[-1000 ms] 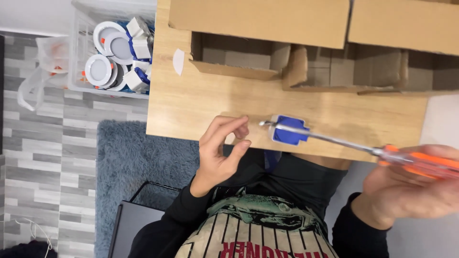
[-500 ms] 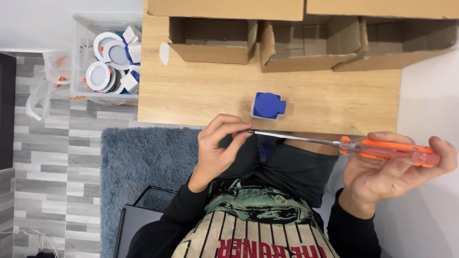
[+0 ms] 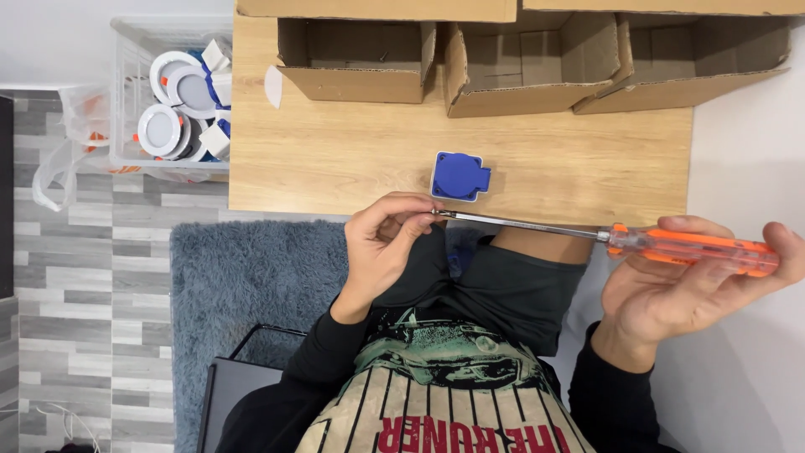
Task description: Assembling an electrical box by inserting a component and securing it with a screwdriver.
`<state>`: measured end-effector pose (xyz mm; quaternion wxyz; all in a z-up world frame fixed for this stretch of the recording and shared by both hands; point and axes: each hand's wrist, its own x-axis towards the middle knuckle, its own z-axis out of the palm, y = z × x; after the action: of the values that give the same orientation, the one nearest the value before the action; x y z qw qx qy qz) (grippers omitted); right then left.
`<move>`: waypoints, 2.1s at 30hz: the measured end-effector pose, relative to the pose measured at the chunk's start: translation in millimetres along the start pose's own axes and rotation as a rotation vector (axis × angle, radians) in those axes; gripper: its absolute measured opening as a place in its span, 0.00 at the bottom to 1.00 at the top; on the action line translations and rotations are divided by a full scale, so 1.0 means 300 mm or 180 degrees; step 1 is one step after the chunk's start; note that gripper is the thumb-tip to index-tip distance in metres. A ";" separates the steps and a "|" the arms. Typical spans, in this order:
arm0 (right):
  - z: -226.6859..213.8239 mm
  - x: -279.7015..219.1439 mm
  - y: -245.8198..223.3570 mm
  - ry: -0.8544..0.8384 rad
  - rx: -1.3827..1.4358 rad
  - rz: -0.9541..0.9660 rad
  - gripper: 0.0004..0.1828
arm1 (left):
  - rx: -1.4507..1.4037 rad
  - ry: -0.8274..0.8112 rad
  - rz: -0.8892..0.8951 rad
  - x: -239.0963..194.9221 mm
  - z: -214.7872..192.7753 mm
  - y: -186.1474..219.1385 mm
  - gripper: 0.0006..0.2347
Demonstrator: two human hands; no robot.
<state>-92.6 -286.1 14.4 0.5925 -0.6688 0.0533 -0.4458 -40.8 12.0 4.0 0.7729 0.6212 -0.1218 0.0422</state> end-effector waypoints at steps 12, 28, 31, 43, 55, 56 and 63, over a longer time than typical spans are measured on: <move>-0.046 0.009 0.063 -0.0154 0.0126 0.0268 0.26 | -0.0477 -0.0095 -0.0088 0.011 -0.001 -0.039 0.04; -0.049 0.178 0.007 -0.0892 0.0375 0.0318 0.17 | -0.0331 -0.0550 0.0811 -0.016 0.033 -0.100 0.04; -0.075 0.259 -0.003 -0.1003 0.0027 0.0129 0.29 | 0.0231 -0.0646 0.1433 0.019 0.050 -0.103 0.13; 0.129 0.445 -0.054 -0.2453 -0.0284 -0.0104 0.31 | 0.2316 -0.0372 0.1332 0.151 0.055 -0.095 0.29; 0.366 0.442 -0.145 -0.2961 0.0218 -0.1170 0.09 | 0.2388 -0.0452 0.1172 0.147 0.049 -0.106 0.24; 0.368 0.443 -0.136 -0.3021 0.0338 -0.1221 0.15 | 0.2382 -0.0466 0.1142 0.147 0.049 -0.103 0.24; 0.379 0.501 -0.245 -0.3948 0.0544 -0.0687 0.60 | 0.2320 -0.0413 0.1183 0.146 0.053 -0.103 0.23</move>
<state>38.3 -270.1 167.7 0.5162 -0.7547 -0.4034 -0.0354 5.9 -14.2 -11.6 0.4723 0.8231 -0.2574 0.1822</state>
